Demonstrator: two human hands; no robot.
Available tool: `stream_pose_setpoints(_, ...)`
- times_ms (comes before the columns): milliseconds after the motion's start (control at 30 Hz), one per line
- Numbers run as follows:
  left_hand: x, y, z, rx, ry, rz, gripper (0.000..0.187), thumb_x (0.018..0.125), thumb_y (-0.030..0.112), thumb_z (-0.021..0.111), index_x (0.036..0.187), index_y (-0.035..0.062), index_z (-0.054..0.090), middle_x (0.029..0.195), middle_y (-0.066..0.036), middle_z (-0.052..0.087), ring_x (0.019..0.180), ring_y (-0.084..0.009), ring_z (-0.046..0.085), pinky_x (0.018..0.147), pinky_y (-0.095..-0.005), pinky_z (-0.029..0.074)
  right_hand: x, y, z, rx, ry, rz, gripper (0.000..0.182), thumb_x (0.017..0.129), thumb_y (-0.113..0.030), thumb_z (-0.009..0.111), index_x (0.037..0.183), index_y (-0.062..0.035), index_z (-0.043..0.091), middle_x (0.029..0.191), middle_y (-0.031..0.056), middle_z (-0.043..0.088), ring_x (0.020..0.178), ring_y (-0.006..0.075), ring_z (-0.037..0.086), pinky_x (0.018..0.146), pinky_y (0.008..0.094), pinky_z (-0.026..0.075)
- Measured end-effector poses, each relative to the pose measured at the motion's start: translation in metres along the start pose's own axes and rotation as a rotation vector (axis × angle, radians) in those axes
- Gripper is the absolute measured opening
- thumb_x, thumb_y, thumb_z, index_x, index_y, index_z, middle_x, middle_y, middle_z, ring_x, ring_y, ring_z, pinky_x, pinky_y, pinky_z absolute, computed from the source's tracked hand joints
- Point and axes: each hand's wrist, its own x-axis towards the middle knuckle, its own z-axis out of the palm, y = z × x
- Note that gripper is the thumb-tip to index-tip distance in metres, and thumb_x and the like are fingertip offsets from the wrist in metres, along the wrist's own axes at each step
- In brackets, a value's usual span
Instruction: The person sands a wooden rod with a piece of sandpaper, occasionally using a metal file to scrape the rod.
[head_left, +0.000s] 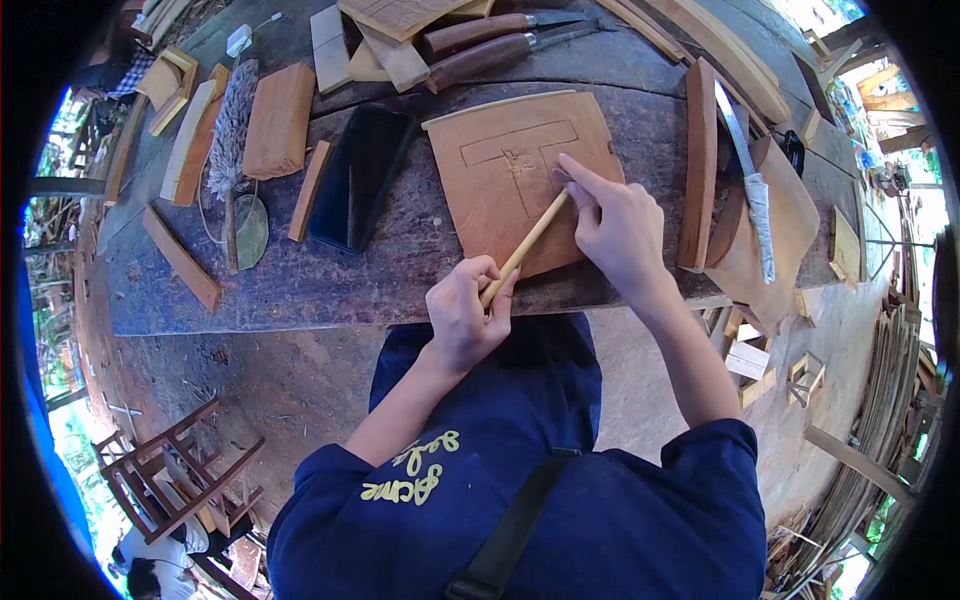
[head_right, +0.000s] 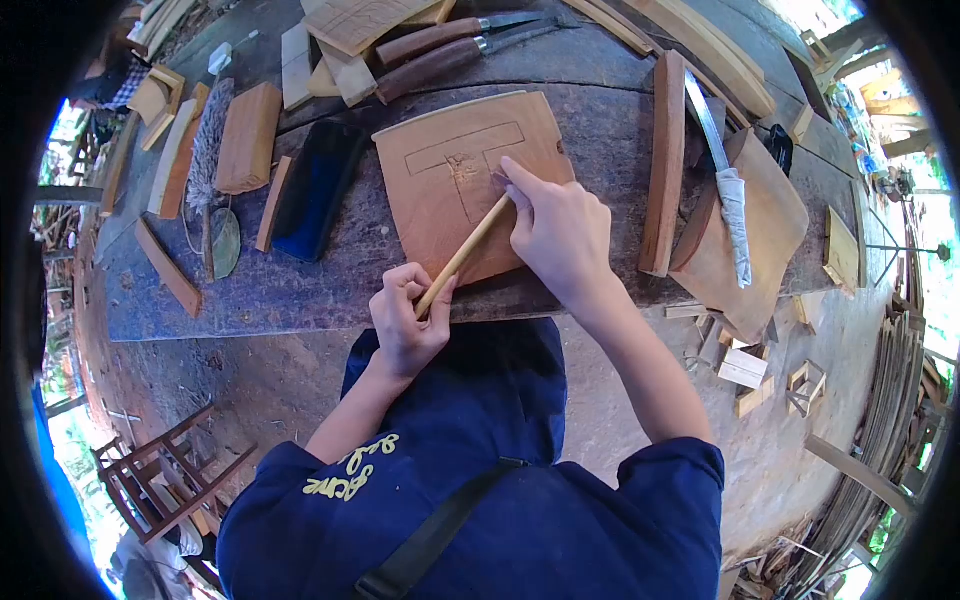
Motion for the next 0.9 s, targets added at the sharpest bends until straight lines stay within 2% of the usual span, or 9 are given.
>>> stream_pose_setpoints(100,0.005,0.006,-0.004,-0.046,0.002,-0.062,0.030,0.082,0.000,0.076,0.100,0.0033,0.053,0.063,-0.006,0.055,0.051,-0.0206,0.056,0.048,-0.0330,0.043,-0.009,-0.007,0.001,-0.081,-0.050,0.042,0.031,0.095,-0.021,0.059,0.125,-0.0194,0.069,0.066,0.0193,0.066,0.062,0.0380,0.068,0.059,0.0478,0.054)
stream_pose_setpoints(267,0.026,0.024,-0.033,-0.165,-0.336,-0.425,0.030,0.092,0.009,0.068,0.121,0.0040,0.059,0.065,-0.009,0.056,0.056,-0.0222,0.057,0.057,-0.0334,0.045,-0.007,-0.003,-0.001,-0.064,-0.046,0.043,0.030,0.095,-0.021,0.059,0.124,-0.0203,0.070,0.067,0.0202,0.066,0.062,0.0389,0.068,0.060,0.0478,0.054)
stream_pose_setpoints(367,0.025,0.024,-0.054,-0.147,-0.422,-0.513,0.028,0.093,0.011,0.067,0.120,0.0020,0.064,0.071,-0.011,0.061,0.059,-0.0219,0.059,0.060,-0.0323,0.047,-0.007,0.001,-0.004,0.003,-0.049,0.055,0.030,0.095,-0.021,0.059,0.124,-0.0206,0.070,0.070,0.0204,0.067,0.065,0.0388,0.068,0.063,0.0477,0.055)
stream_pose_setpoints(400,0.022,0.025,-0.058,-0.144,-0.351,-0.496,0.021,0.092,0.010,0.070,0.110,-0.0010,0.069,0.078,-0.013,0.066,0.061,-0.0194,0.061,0.061,-0.0300,0.048,-0.007,0.003,-0.005,0.036,-0.052,0.068,0.030,0.095,-0.021,0.059,0.124,-0.0205,0.070,0.072,0.0208,0.068,0.068,0.0387,0.069,0.065,0.0474,0.055)
stream_pose_setpoints(500,0.017,0.026,-0.066,-0.158,-0.155,-0.517,0.017,0.091,0.008,0.071,0.105,-0.0015,0.072,0.081,-0.012,0.069,0.064,-0.0164,0.061,0.062,-0.0286,0.048,-0.007,0.011,-0.007,0.257,-0.017,0.084,0.030,0.095,-0.018,0.059,0.124,-0.0172,0.070,0.081,0.0223,0.070,0.077,0.0394,0.069,0.071,0.0450,0.056)
stream_pose_setpoints(533,0.021,0.025,-0.068,-0.167,-0.071,-0.492,0.014,0.091,0.007,0.072,0.102,-0.0013,0.073,0.081,-0.010,0.070,0.065,-0.0139,0.061,0.062,-0.0269,0.048,-0.008,0.011,-0.009,0.396,0.005,0.113,0.031,0.096,-0.013,0.060,0.126,-0.0107,0.068,0.095,0.0229,0.073,0.087,0.0349,0.073,0.080,0.0382,0.056)
stream_pose_setpoints(667,0.044,0.021,-0.071,-0.223,0.158,-0.365,0.012,0.088,0.005,0.075,0.099,-0.0013,0.075,0.085,-0.006,0.071,0.078,-0.0117,0.063,0.072,-0.0249,0.048,-0.017,0.006,-0.022,0.534,0.063,0.209,0.033,0.099,-0.007,0.057,0.131,-0.0026,0.064,0.110,0.0206,0.073,0.106,0.0222,0.071,0.089,0.0309,0.053)
stream_pose_setpoints(767,0.073,0.019,-0.065,-0.315,0.323,-0.112,0.012,0.090,0.007,0.073,0.099,-0.0017,0.074,0.088,-0.007,0.071,0.079,-0.0118,0.064,0.075,-0.0244,0.049,-0.028,-0.002,-0.031,0.603,0.062,0.354,0.033,0.100,-0.006,0.056,0.132,-0.0023,0.063,0.115,0.0199,0.072,0.110,0.0224,0.070,0.092,0.0309,0.052)
stream_pose_setpoints(900,0.099,0.021,-0.048,-0.267,0.262,0.009,0.016,0.098,0.012,0.065,0.100,-0.0037,0.071,0.094,-0.008,0.070,0.093,-0.0125,0.064,0.086,-0.0246,0.048,-0.043,-0.002,-0.034,0.695,0.110,0.374,0.034,0.101,-0.006,0.056,0.134,-0.0013,0.062,0.121,0.0184,0.071,0.114,0.0206,0.067,0.096,0.0306,0.050)
